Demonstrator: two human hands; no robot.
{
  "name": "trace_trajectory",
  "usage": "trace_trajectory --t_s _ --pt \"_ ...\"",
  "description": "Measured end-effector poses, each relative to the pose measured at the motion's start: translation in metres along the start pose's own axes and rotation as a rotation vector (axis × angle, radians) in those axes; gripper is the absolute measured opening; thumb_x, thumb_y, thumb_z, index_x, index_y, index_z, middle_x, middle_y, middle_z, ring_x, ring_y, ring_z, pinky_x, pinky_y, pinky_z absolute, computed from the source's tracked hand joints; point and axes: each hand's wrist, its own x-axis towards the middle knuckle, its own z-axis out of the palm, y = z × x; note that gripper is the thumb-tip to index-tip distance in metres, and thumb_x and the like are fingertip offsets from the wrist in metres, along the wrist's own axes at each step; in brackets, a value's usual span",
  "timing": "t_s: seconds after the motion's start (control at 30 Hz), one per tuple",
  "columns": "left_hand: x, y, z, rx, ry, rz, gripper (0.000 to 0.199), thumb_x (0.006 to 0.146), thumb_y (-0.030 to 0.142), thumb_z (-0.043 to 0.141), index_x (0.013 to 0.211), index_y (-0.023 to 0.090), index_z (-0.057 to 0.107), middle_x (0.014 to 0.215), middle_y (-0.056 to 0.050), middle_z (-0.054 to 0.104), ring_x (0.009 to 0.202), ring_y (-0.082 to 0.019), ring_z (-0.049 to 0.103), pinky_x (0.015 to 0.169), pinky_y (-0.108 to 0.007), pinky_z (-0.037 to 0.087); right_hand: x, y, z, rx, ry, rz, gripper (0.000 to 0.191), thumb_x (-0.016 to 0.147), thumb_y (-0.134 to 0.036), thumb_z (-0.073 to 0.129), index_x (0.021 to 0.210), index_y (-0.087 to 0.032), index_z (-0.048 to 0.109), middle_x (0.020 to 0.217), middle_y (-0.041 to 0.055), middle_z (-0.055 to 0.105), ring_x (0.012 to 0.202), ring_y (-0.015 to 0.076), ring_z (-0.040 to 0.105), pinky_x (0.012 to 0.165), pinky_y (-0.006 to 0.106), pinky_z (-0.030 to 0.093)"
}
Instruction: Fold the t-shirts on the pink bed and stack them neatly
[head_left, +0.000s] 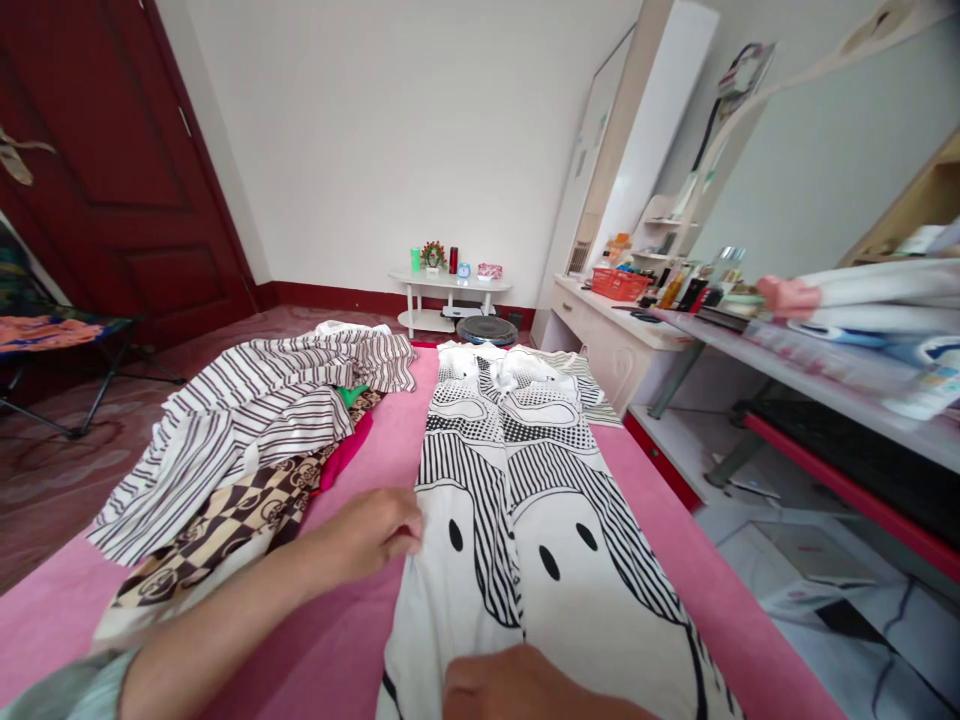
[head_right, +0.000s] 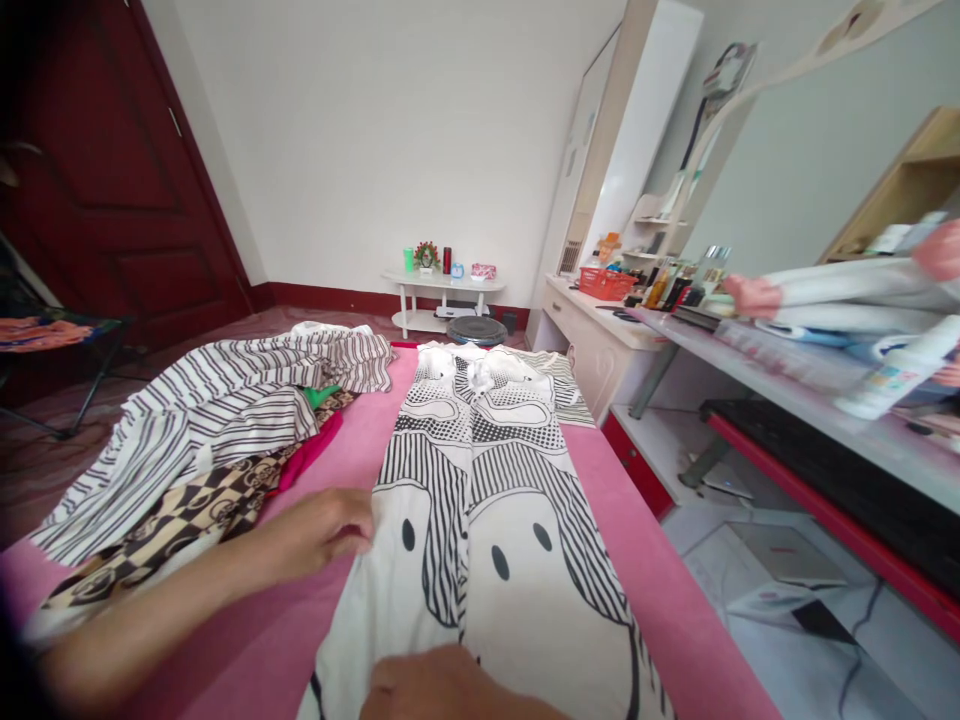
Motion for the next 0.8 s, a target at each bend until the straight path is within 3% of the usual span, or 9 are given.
trace_trajectory --t_s 0.07,0.13,0.27,0.37,0.47,0.57,0.63,0.7,0.8 --pt "0.002 0.006 0.000 0.052 0.047 0.008 0.011 0.083 0.022 0.056 0.076 0.019 0.063 0.083 -0.001 0.061 0.078 -0.015 0.057 0.072 -0.025 0.044 -0.005 -0.001 -0.011 0.104 0.031 -0.063 0.006 0.078 -0.022 0.063 0.074 -0.021 0.059 0.075 -0.0066 0.058 0.052 0.0056 0.043 0.043 0.017 0.024" --pt "0.010 0.014 -0.001 0.070 0.131 0.021 0.011 0.084 0.023 0.054 0.088 0.021 0.065 0.097 -0.003 0.062 0.089 -0.017 0.058 0.081 -0.028 0.045 -0.012 -0.002 -0.027 0.236 0.154 -0.057 0.007 0.075 -0.017 0.063 0.078 -0.021 0.060 0.079 -0.0059 0.059 0.063 0.0063 0.052 0.054 0.015 0.033" --pt "0.041 0.023 0.008 0.118 0.164 0.099 0.032 0.088 0.027 0.048 0.119 0.024 0.056 0.127 -0.006 0.053 0.116 -0.020 0.051 0.099 -0.033 0.041 -0.017 0.003 -0.044 0.300 0.428 0.189 0.016 0.072 -0.007 0.055 0.080 -0.020 0.060 0.083 -0.0014 0.060 0.078 0.0114 0.056 0.071 0.019 0.039" --pt "0.065 0.014 0.022 0.281 0.128 -0.003 0.046 0.090 0.034 0.044 0.135 0.022 0.043 0.142 -0.008 0.041 0.131 -0.022 0.037 0.107 -0.036 0.033 -0.012 0.007 -0.042 0.346 0.365 0.179 0.016 0.069 -0.011 0.060 0.082 -0.020 0.064 0.088 -0.0006 0.061 0.081 0.0125 0.057 0.074 0.020 0.042" --pt "0.079 -0.003 0.032 0.470 0.120 -0.302 0.052 0.092 0.035 0.037 0.138 0.010 0.038 0.145 -0.015 0.036 0.136 -0.025 0.029 0.110 -0.038 0.028 -0.013 0.009 -0.042 0.380 0.268 0.079 0.022 0.068 -0.014 0.064 0.089 -0.021 0.066 0.092 0.0003 0.063 0.085 0.0136 0.059 0.076 0.021 0.044" --pt "0.086 -0.010 0.029 0.594 0.097 -0.490 0.054 0.091 0.030 0.037 0.136 0.001 0.039 0.143 -0.021 0.037 0.133 -0.029 0.033 0.107 -0.041 0.031 -0.018 0.016 -0.044 0.317 0.378 0.135 0.031 0.075 -0.016 0.058 0.106 -0.021 0.062 0.112 0.0050 0.061 0.103 0.0168 0.056 0.091 0.026 0.042" --pt "0.091 -0.007 0.024 0.650 0.088 -0.531 0.050 0.089 0.027 0.040 0.131 0.000 0.046 0.139 -0.024 0.041 0.130 -0.032 0.038 0.105 -0.045 0.032 -0.019 0.026 -0.037 0.196 0.445 0.205 0.047 0.078 -0.024 0.060 0.125 -0.022 0.052 0.136 0.0101 0.047 0.124 0.0229 0.044 0.104 0.036 0.034" --pt "0.098 -0.001 0.020 0.665 0.110 -0.512 0.047 0.087 0.025 0.044 0.129 0.004 0.050 0.141 -0.022 0.040 0.131 -0.032 0.036 0.106 -0.047 0.029 -0.013 0.038 -0.023 0.069 0.415 0.167 0.067 0.079 -0.038 0.061 0.139 -0.022 0.036 0.149 0.0129 0.029 0.135 0.0300 0.028 0.110 0.049 0.023" --pt "0.112 -0.002 0.022 0.539 0.150 -0.319 0.053 0.089 0.037 0.043 0.139 0.020 0.039 0.150 -0.010 0.028 0.137 -0.026 0.025 0.111 -0.044 0.023 0.000 0.051 -0.001 -0.048 0.326 0.035 0.070 0.084 -0.052 0.052 0.144 -0.023 0.027 0.151 0.0137 0.023 0.137 0.0348 0.021 0.108 0.058 0.019"
